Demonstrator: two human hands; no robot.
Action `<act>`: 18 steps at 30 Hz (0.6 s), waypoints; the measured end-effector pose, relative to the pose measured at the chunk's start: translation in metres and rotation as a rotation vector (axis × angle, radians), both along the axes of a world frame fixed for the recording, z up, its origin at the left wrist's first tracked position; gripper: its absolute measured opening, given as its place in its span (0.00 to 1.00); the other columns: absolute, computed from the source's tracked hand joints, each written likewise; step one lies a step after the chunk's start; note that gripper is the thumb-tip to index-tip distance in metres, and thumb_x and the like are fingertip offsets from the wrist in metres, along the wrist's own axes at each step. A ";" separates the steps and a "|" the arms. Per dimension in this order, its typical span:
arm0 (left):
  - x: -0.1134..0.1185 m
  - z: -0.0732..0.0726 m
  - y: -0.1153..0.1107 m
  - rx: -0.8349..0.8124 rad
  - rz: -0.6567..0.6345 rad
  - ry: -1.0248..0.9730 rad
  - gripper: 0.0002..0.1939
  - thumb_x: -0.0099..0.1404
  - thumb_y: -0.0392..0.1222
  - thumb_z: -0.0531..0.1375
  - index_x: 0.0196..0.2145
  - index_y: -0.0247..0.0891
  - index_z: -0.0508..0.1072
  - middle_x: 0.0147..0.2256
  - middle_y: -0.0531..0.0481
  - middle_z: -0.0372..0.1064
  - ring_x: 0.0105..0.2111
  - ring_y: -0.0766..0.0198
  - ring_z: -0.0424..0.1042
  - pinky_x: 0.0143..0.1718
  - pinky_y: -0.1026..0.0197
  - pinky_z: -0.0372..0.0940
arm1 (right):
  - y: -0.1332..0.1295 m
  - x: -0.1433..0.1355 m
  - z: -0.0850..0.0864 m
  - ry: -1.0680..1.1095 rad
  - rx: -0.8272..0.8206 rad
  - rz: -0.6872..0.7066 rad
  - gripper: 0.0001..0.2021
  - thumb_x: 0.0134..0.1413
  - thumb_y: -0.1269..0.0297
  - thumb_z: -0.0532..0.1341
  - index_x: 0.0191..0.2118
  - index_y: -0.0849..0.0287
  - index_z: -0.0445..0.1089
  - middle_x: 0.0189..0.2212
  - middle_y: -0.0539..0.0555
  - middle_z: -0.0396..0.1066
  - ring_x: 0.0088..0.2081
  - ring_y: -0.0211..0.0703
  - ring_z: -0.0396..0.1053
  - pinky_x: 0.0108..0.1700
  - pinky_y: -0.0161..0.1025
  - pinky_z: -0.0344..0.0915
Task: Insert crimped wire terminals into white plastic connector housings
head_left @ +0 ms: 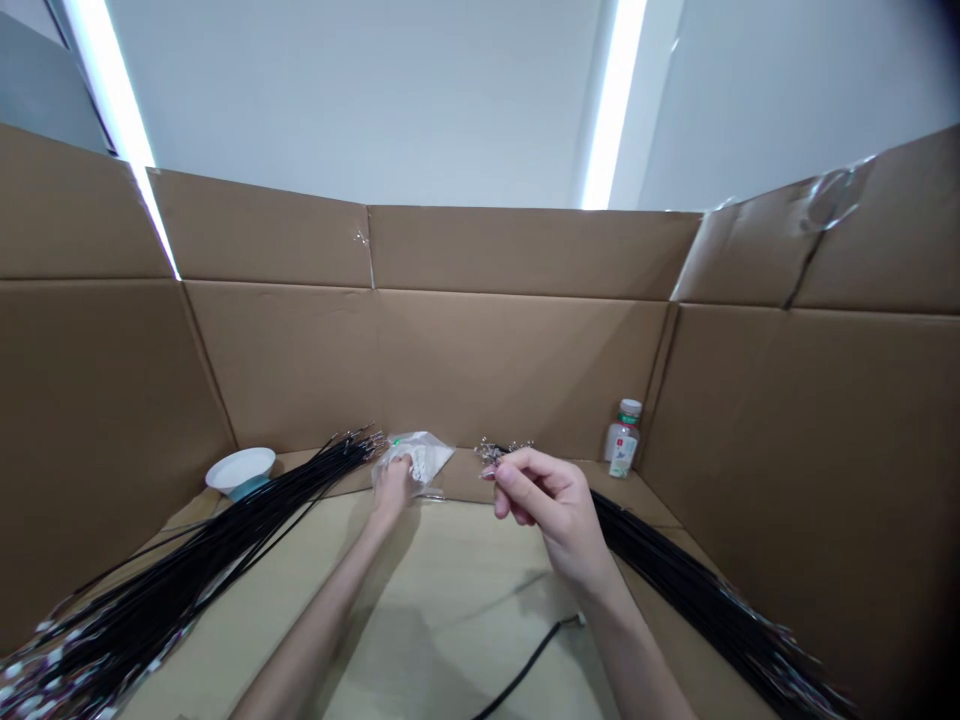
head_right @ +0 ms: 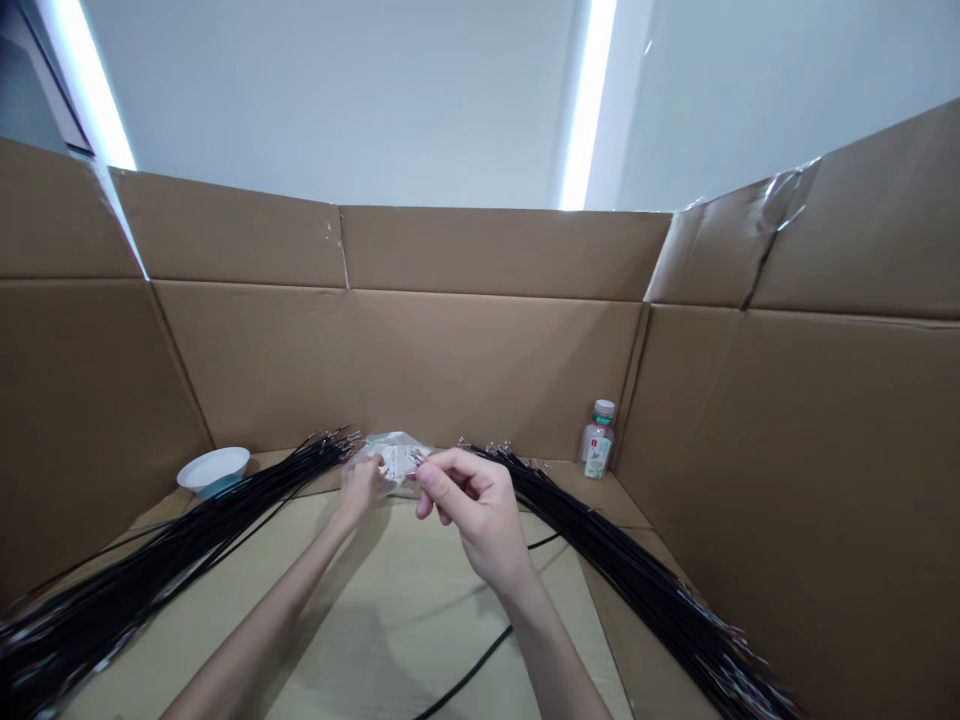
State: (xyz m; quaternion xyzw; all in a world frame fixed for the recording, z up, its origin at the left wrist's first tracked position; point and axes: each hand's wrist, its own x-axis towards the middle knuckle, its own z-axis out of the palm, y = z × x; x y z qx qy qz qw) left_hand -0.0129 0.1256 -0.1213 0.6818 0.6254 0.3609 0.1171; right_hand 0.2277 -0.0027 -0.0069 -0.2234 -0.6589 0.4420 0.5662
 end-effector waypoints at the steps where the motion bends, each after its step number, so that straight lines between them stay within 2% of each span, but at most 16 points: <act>1: 0.001 0.009 -0.008 0.030 -0.021 -0.016 0.18 0.75 0.47 0.63 0.56 0.35 0.74 0.53 0.42 0.74 0.49 0.54 0.77 0.50 0.46 0.76 | -0.003 0.000 0.001 0.015 -0.013 -0.003 0.15 0.62 0.52 0.69 0.33 0.59 0.78 0.21 0.49 0.74 0.21 0.33 0.59 0.25 0.33 0.56; 4: 0.008 0.044 -0.041 0.152 -0.135 -0.075 0.13 0.75 0.45 0.63 0.50 0.34 0.76 0.46 0.44 0.76 0.45 0.57 0.77 0.49 0.49 0.75 | -0.013 -0.002 0.002 0.024 -0.037 -0.002 0.15 0.62 0.51 0.70 0.33 0.58 0.76 0.23 0.50 0.76 0.21 0.33 0.59 0.25 0.33 0.57; 5: 0.012 0.057 -0.056 0.204 -0.180 -0.109 0.12 0.75 0.45 0.62 0.50 0.36 0.76 0.44 0.45 0.77 0.44 0.59 0.78 0.49 0.53 0.75 | -0.016 -0.003 0.002 0.019 -0.039 0.001 0.15 0.62 0.51 0.69 0.33 0.58 0.76 0.23 0.51 0.77 0.21 0.34 0.59 0.25 0.33 0.57; 7: 0.019 0.081 -0.088 0.311 -0.242 -0.180 0.15 0.76 0.47 0.62 0.55 0.39 0.74 0.45 0.45 0.77 0.43 0.61 0.78 0.47 0.58 0.75 | -0.022 -0.004 0.002 0.009 -0.041 0.012 0.15 0.63 0.51 0.69 0.33 0.58 0.76 0.24 0.52 0.79 0.21 0.33 0.60 0.25 0.34 0.58; 9: 0.027 0.099 -0.119 0.408 -0.303 -0.227 0.16 0.76 0.48 0.62 0.58 0.42 0.74 0.46 0.46 0.77 0.45 0.62 0.78 0.49 0.60 0.75 | -0.027 -0.006 0.002 0.001 -0.048 0.023 0.15 0.64 0.52 0.69 0.33 0.59 0.77 0.25 0.53 0.79 0.21 0.33 0.59 0.24 0.34 0.57; 11: 0.033 0.108 -0.144 0.611 -0.447 -0.245 0.14 0.74 0.41 0.64 0.57 0.44 0.76 0.42 0.48 0.76 0.41 0.64 0.78 0.44 0.63 0.75 | -0.031 -0.006 0.001 -0.006 -0.056 0.026 0.14 0.64 0.53 0.69 0.33 0.58 0.77 0.25 0.53 0.80 0.20 0.33 0.60 0.24 0.34 0.57; 13: 0.036 0.111 -0.158 0.833 -0.531 -0.169 0.19 0.72 0.32 0.66 0.57 0.46 0.76 0.42 0.50 0.77 0.40 0.66 0.77 0.43 0.65 0.74 | -0.032 -0.006 0.000 -0.013 -0.066 0.038 0.13 0.64 0.53 0.69 0.35 0.58 0.78 0.26 0.53 0.81 0.21 0.33 0.60 0.24 0.33 0.58; 15: 0.036 0.111 -0.165 0.962 -0.507 -0.083 0.23 0.69 0.26 0.66 0.58 0.44 0.75 0.44 0.50 0.76 0.42 0.68 0.76 0.45 0.66 0.73 | -0.032 -0.007 0.000 -0.016 -0.078 0.058 0.12 0.64 0.54 0.69 0.35 0.57 0.79 0.27 0.53 0.82 0.21 0.33 0.60 0.24 0.33 0.59; 18: 0.032 0.113 -0.167 0.971 -0.433 -0.010 0.23 0.69 0.23 0.65 0.58 0.41 0.75 0.44 0.50 0.74 0.42 0.69 0.75 0.45 0.69 0.72 | -0.031 -0.010 0.000 -0.028 -0.103 0.074 0.10 0.64 0.55 0.69 0.36 0.56 0.79 0.27 0.53 0.82 0.22 0.33 0.60 0.25 0.33 0.60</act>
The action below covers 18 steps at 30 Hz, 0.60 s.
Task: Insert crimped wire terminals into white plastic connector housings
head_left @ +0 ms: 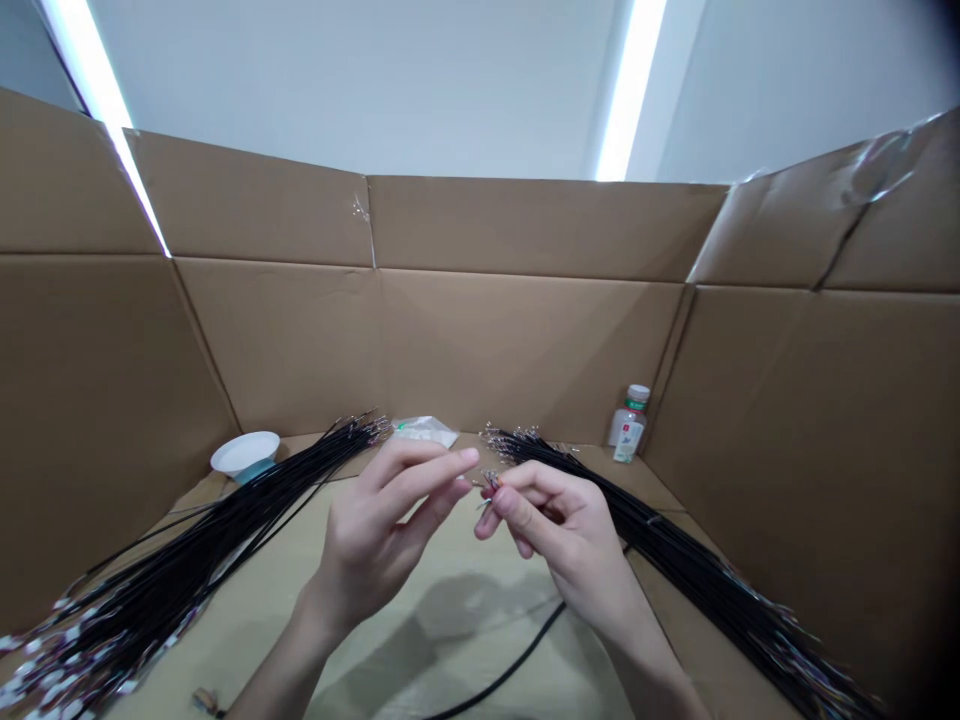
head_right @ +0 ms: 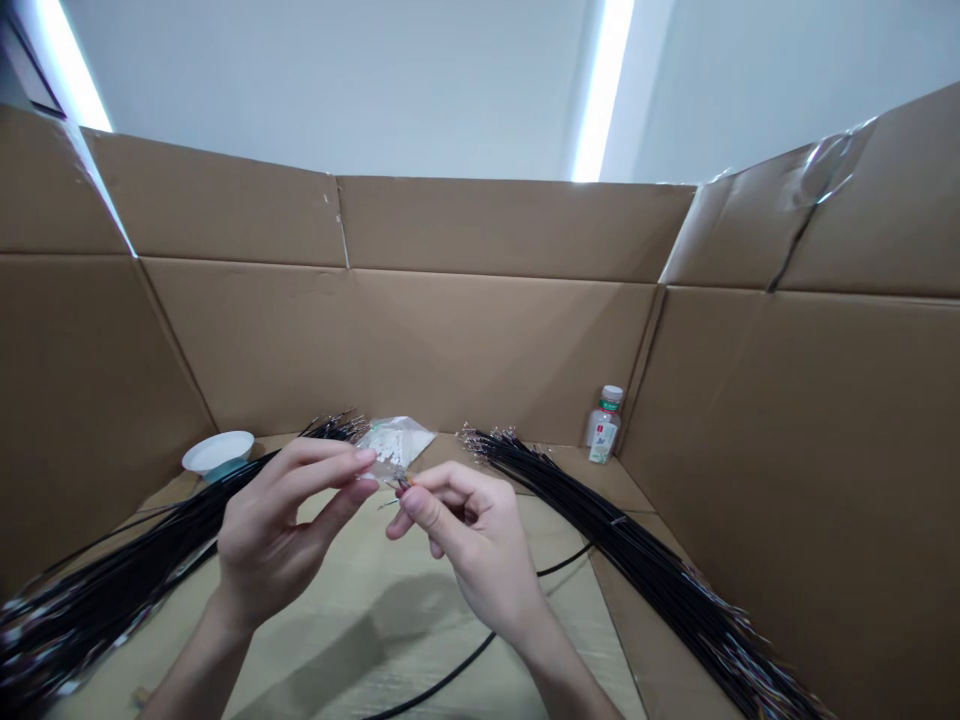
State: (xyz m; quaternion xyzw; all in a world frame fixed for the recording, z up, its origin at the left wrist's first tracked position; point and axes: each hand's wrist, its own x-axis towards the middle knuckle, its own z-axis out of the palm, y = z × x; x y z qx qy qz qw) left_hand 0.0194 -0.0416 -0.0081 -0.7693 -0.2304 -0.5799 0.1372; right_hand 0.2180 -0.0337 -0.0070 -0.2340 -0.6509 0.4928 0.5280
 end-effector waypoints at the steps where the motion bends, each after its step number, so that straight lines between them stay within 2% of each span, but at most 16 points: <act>1: -0.001 0.001 -0.001 -0.012 0.011 0.017 0.21 0.69 0.23 0.65 0.56 0.40 0.76 0.43 0.50 0.74 0.42 0.70 0.75 0.44 0.69 0.72 | 0.000 -0.001 0.000 -0.006 -0.007 0.001 0.10 0.64 0.56 0.69 0.36 0.56 0.79 0.27 0.53 0.82 0.22 0.33 0.60 0.25 0.33 0.60; 5: -0.003 0.005 -0.004 -0.063 0.007 0.067 0.16 0.71 0.23 0.63 0.51 0.38 0.78 0.43 0.50 0.73 0.42 0.70 0.75 0.44 0.69 0.71 | -0.001 -0.002 0.001 -0.005 -0.013 0.000 0.10 0.64 0.56 0.69 0.36 0.57 0.80 0.27 0.53 0.83 0.21 0.33 0.60 0.25 0.33 0.59; 10: -0.004 0.000 -0.004 -0.121 -0.006 0.036 0.18 0.71 0.23 0.63 0.54 0.38 0.76 0.44 0.50 0.73 0.43 0.70 0.74 0.45 0.70 0.71 | -0.003 -0.001 0.001 0.020 -0.020 0.026 0.09 0.63 0.56 0.70 0.37 0.56 0.81 0.28 0.54 0.83 0.20 0.33 0.59 0.24 0.33 0.59; 18: -0.005 -0.003 -0.008 -0.050 -0.015 0.020 0.19 0.70 0.23 0.64 0.54 0.40 0.75 0.43 0.51 0.72 0.42 0.70 0.74 0.43 0.69 0.71 | -0.008 0.000 0.002 0.040 -0.061 0.040 0.11 0.60 0.54 0.72 0.37 0.57 0.81 0.26 0.55 0.83 0.20 0.34 0.62 0.22 0.34 0.57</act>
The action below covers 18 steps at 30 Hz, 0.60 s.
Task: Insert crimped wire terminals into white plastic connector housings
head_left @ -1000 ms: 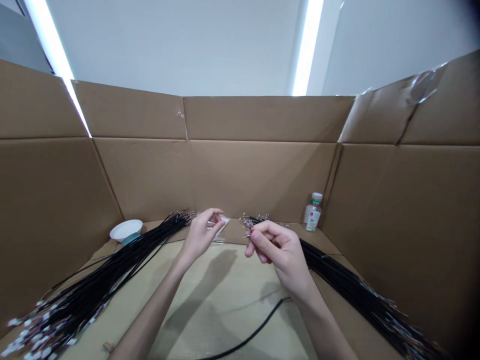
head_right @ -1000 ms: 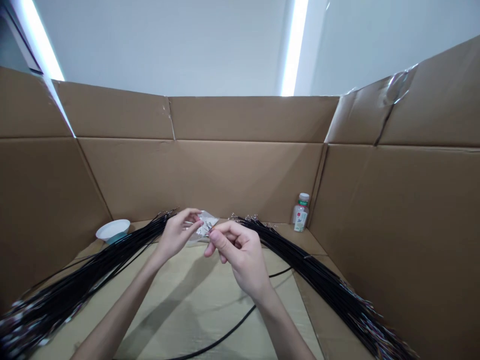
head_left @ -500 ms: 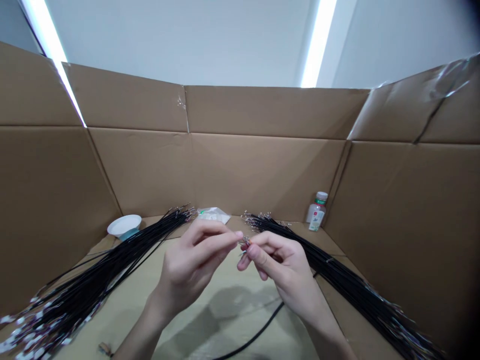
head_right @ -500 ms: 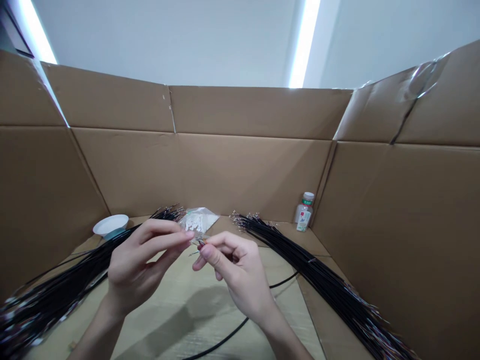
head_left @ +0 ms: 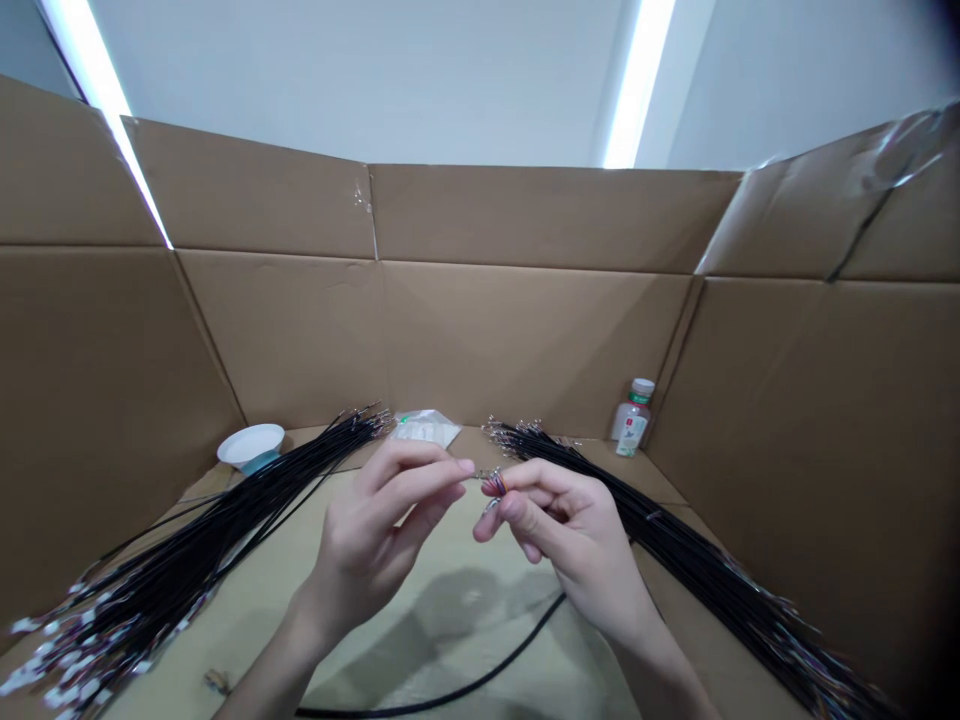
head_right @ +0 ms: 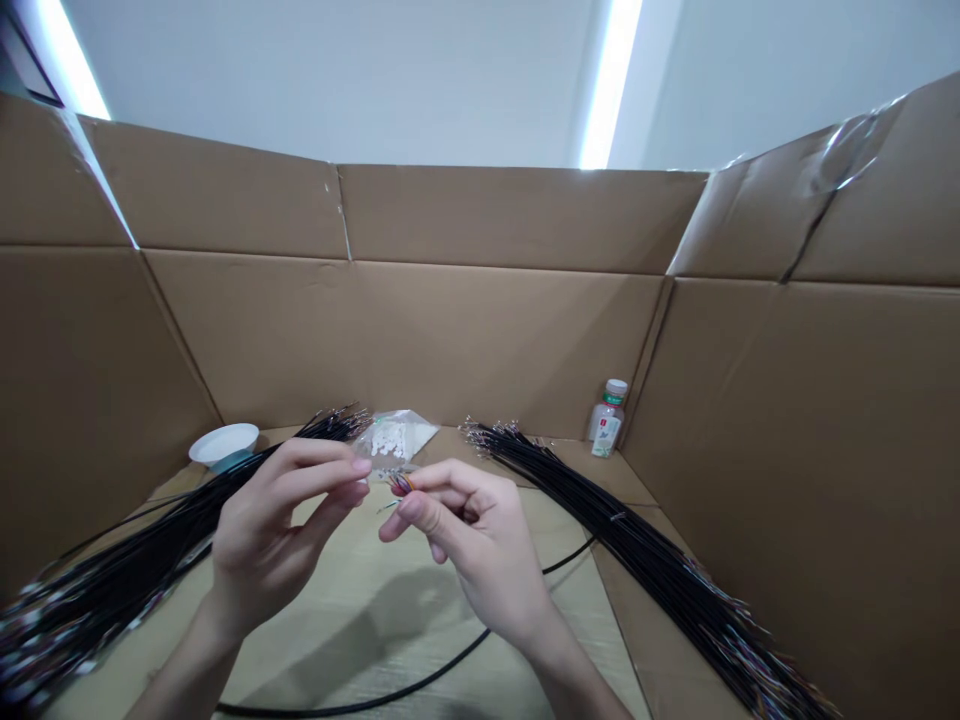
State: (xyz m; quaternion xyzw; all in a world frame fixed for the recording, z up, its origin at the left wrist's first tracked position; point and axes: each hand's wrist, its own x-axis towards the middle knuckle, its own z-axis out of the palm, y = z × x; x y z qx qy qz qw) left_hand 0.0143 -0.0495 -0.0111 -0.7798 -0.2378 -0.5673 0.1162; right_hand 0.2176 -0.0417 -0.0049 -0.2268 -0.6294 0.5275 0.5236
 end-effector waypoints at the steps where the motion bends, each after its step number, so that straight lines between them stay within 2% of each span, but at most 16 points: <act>1: 0.000 0.001 -0.001 -0.003 0.009 0.020 0.19 0.70 0.23 0.63 0.54 0.39 0.75 0.43 0.51 0.72 0.42 0.70 0.74 0.43 0.69 0.71 | 0.000 0.000 0.000 0.001 0.002 0.010 0.10 0.60 0.55 0.72 0.37 0.57 0.81 0.27 0.55 0.83 0.20 0.34 0.62 0.22 0.33 0.57; 7: 0.003 0.002 -0.003 -0.013 0.025 0.040 0.13 0.69 0.22 0.64 0.46 0.37 0.75 0.40 0.52 0.69 0.39 0.70 0.72 0.42 0.69 0.69 | -0.003 0.001 -0.001 -0.016 0.008 0.038 0.10 0.63 0.55 0.70 0.39 0.57 0.80 0.26 0.54 0.82 0.20 0.32 0.58 0.23 0.33 0.56; 11: 0.004 0.002 -0.005 -0.093 0.036 0.057 0.11 0.72 0.23 0.61 0.45 0.38 0.72 0.39 0.53 0.67 0.39 0.70 0.69 0.43 0.70 0.67 | -0.003 0.002 -0.001 -0.029 0.027 0.040 0.11 0.64 0.53 0.69 0.39 0.56 0.79 0.25 0.52 0.80 0.20 0.32 0.59 0.22 0.32 0.56; 15: 0.005 0.002 -0.008 -0.158 0.053 0.079 0.11 0.74 0.24 0.58 0.43 0.39 0.69 0.39 0.53 0.65 0.38 0.70 0.68 0.41 0.71 0.66 | -0.004 0.002 -0.002 -0.018 0.078 -0.038 0.10 0.55 0.60 0.76 0.39 0.54 0.78 0.28 0.50 0.80 0.26 0.34 0.69 0.27 0.30 0.65; 18: 0.006 0.003 -0.011 -0.198 0.070 0.075 0.10 0.75 0.25 0.57 0.42 0.40 0.67 0.39 0.53 0.64 0.38 0.69 0.67 0.40 0.70 0.66 | -0.006 0.000 -0.004 0.019 0.131 -0.136 0.10 0.50 0.66 0.78 0.37 0.53 0.79 0.27 0.47 0.77 0.25 0.32 0.69 0.27 0.29 0.66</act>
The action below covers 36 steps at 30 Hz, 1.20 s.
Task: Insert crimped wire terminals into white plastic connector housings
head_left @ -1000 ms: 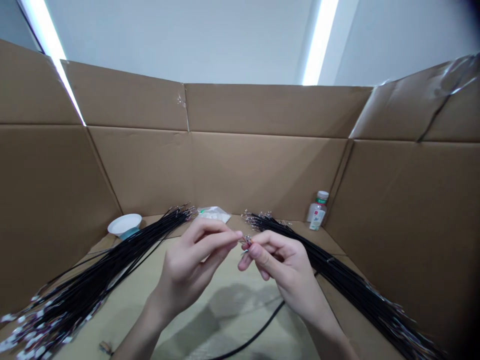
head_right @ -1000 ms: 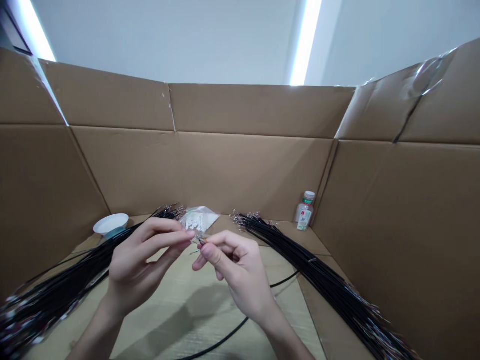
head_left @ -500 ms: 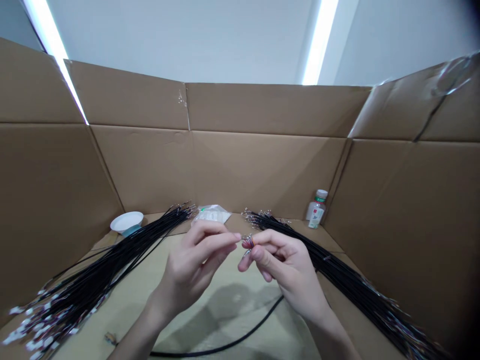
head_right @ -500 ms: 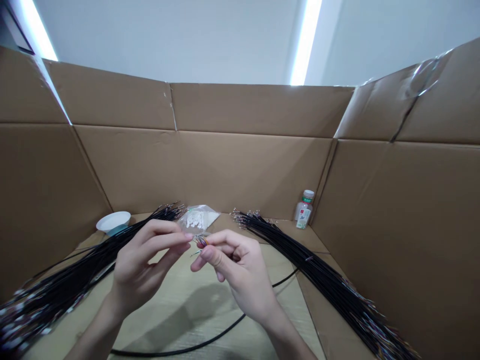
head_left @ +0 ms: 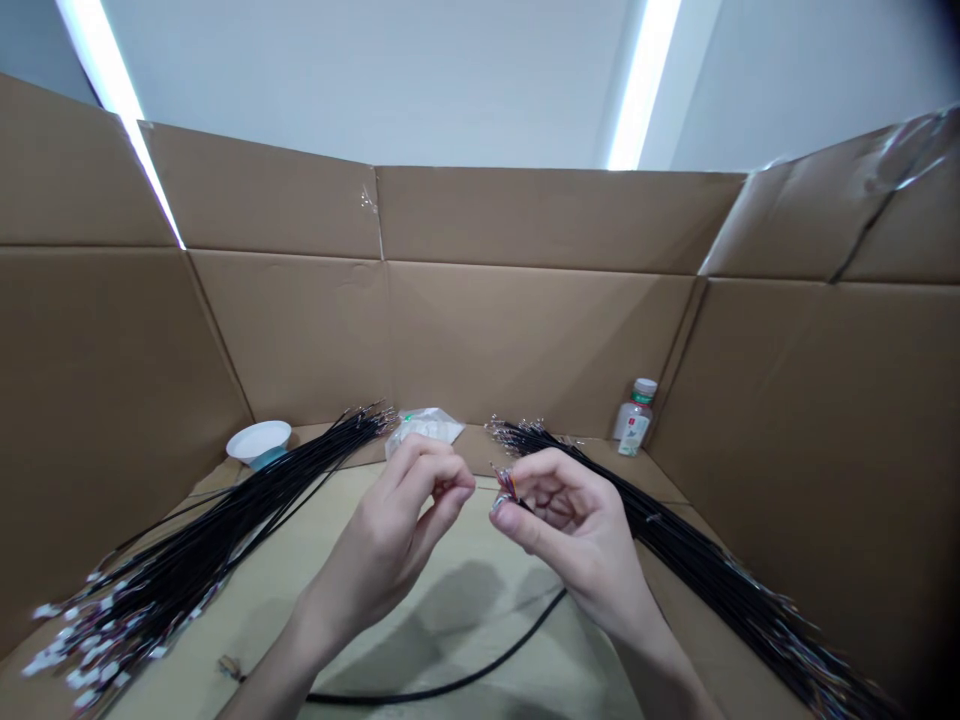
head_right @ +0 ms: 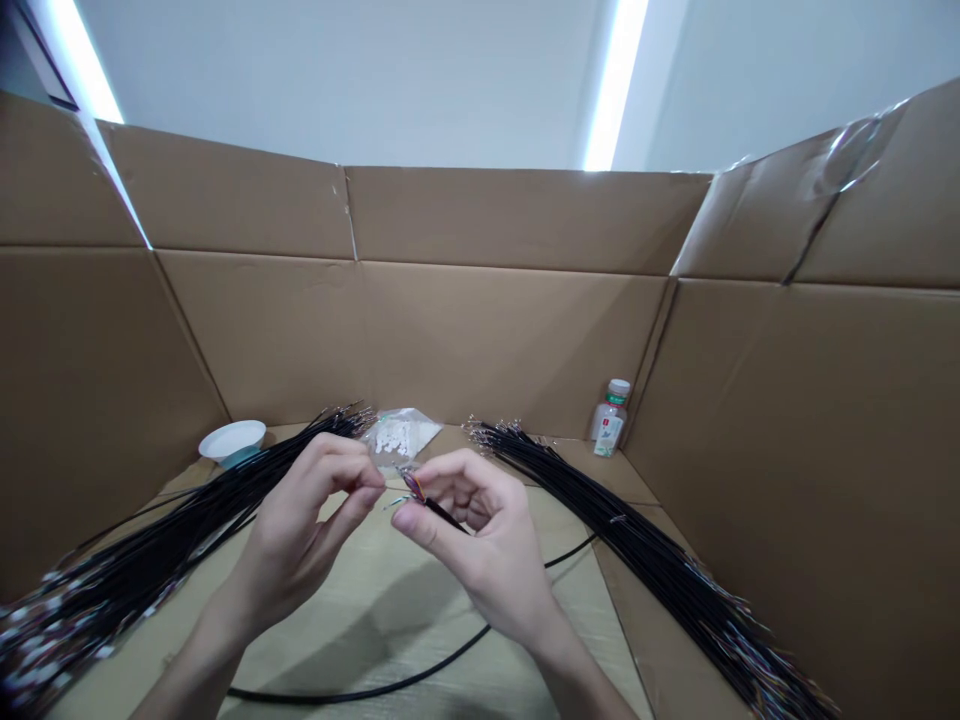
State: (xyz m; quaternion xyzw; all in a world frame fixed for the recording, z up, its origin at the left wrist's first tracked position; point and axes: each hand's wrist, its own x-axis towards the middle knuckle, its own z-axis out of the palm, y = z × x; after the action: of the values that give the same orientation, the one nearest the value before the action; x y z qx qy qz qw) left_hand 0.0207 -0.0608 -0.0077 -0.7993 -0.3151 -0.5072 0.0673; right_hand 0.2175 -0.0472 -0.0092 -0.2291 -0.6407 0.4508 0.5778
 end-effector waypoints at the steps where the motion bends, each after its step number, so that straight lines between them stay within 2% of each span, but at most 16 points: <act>1: 0.000 0.000 -0.001 -0.011 -0.003 0.002 0.10 0.75 0.25 0.57 0.42 0.40 0.67 0.38 0.53 0.64 0.38 0.69 0.67 0.40 0.70 0.66 | -0.001 -0.001 -0.001 0.005 0.025 -0.041 0.08 0.52 0.66 0.77 0.36 0.52 0.79 0.26 0.46 0.76 0.24 0.31 0.67 0.25 0.29 0.64; 5: 0.000 0.003 -0.007 -0.060 -0.039 0.010 0.09 0.76 0.27 0.56 0.41 0.41 0.67 0.37 0.53 0.65 0.37 0.68 0.67 0.39 0.68 0.66 | -0.005 -0.003 -0.003 -0.016 0.115 -0.158 0.02 0.59 0.64 0.72 0.35 0.52 0.82 0.25 0.48 0.77 0.21 0.32 0.67 0.23 0.30 0.63; 8: -0.001 0.005 -0.013 -0.148 -0.070 -0.013 0.09 0.77 0.28 0.56 0.41 0.41 0.67 0.37 0.53 0.64 0.36 0.69 0.66 0.39 0.68 0.64 | -0.008 -0.003 -0.003 -0.029 0.106 -0.151 0.08 0.62 0.62 0.70 0.32 0.55 0.80 0.26 0.50 0.79 0.21 0.32 0.67 0.23 0.31 0.64; 12: -0.001 0.008 -0.019 -0.328 -0.156 -0.071 0.07 0.78 0.32 0.56 0.42 0.42 0.70 0.38 0.54 0.66 0.37 0.70 0.66 0.40 0.69 0.63 | -0.007 -0.001 -0.001 -0.008 0.008 -0.093 0.12 0.63 0.60 0.69 0.29 0.57 0.78 0.23 0.49 0.77 0.20 0.31 0.64 0.24 0.30 0.62; 16: 0.000 0.008 -0.016 -0.527 -0.281 -0.336 0.02 0.76 0.40 0.63 0.41 0.44 0.75 0.37 0.55 0.68 0.35 0.72 0.68 0.36 0.72 0.65 | -0.002 0.000 -0.003 0.043 -0.081 -0.020 0.13 0.63 0.57 0.70 0.29 0.57 0.75 0.22 0.47 0.74 0.20 0.29 0.61 0.23 0.30 0.58; 18: 0.000 0.006 -0.013 -0.616 -0.340 -0.501 0.03 0.72 0.43 0.68 0.40 0.44 0.77 0.35 0.56 0.70 0.33 0.73 0.69 0.34 0.74 0.66 | -0.001 -0.001 -0.004 0.051 -0.102 -0.001 0.15 0.64 0.57 0.69 0.29 0.58 0.74 0.21 0.46 0.71 0.20 0.29 0.59 0.23 0.30 0.56; 22: 0.004 0.001 -0.005 -0.752 -0.451 -0.745 0.06 0.67 0.43 0.72 0.41 0.45 0.81 0.34 0.56 0.75 0.34 0.75 0.75 0.39 0.76 0.71 | 0.000 -0.002 -0.005 0.053 -0.126 0.014 0.16 0.65 0.55 0.68 0.29 0.57 0.72 0.20 0.44 0.67 0.20 0.29 0.56 0.22 0.30 0.53; 26: 0.012 -0.003 -0.003 -0.889 -0.533 -0.920 0.07 0.65 0.44 0.74 0.41 0.45 0.83 0.36 0.55 0.77 0.38 0.72 0.80 0.43 0.75 0.74 | 0.000 -0.005 -0.006 0.078 -0.140 0.015 0.16 0.65 0.54 0.68 0.29 0.57 0.71 0.19 0.43 0.65 0.19 0.28 0.53 0.22 0.30 0.51; 30: 0.019 -0.005 -0.002 -0.911 -0.555 -0.998 0.06 0.66 0.44 0.73 0.40 0.44 0.83 0.38 0.54 0.79 0.41 0.72 0.80 0.46 0.74 0.75 | 0.000 -0.008 -0.009 0.111 -0.182 0.027 0.18 0.65 0.53 0.69 0.27 0.57 0.70 0.18 0.42 0.63 0.19 0.28 0.51 0.22 0.30 0.50; 36: 0.024 -0.009 0.000 -0.862 -0.567 -1.028 0.06 0.67 0.45 0.73 0.39 0.43 0.83 0.34 0.56 0.76 0.35 0.76 0.76 0.41 0.77 0.73 | -0.002 -0.010 -0.010 0.169 -0.270 0.036 0.19 0.64 0.52 0.69 0.27 0.57 0.69 0.18 0.42 0.59 0.19 0.28 0.47 0.22 0.30 0.46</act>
State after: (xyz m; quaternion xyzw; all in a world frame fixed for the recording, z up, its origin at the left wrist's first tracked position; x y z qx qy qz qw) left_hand 0.0448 -0.0607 -0.0166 -0.4663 -0.2594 -0.6474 -0.5443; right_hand 0.2071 -0.0489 -0.0196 -0.2544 -0.5276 0.5606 0.5853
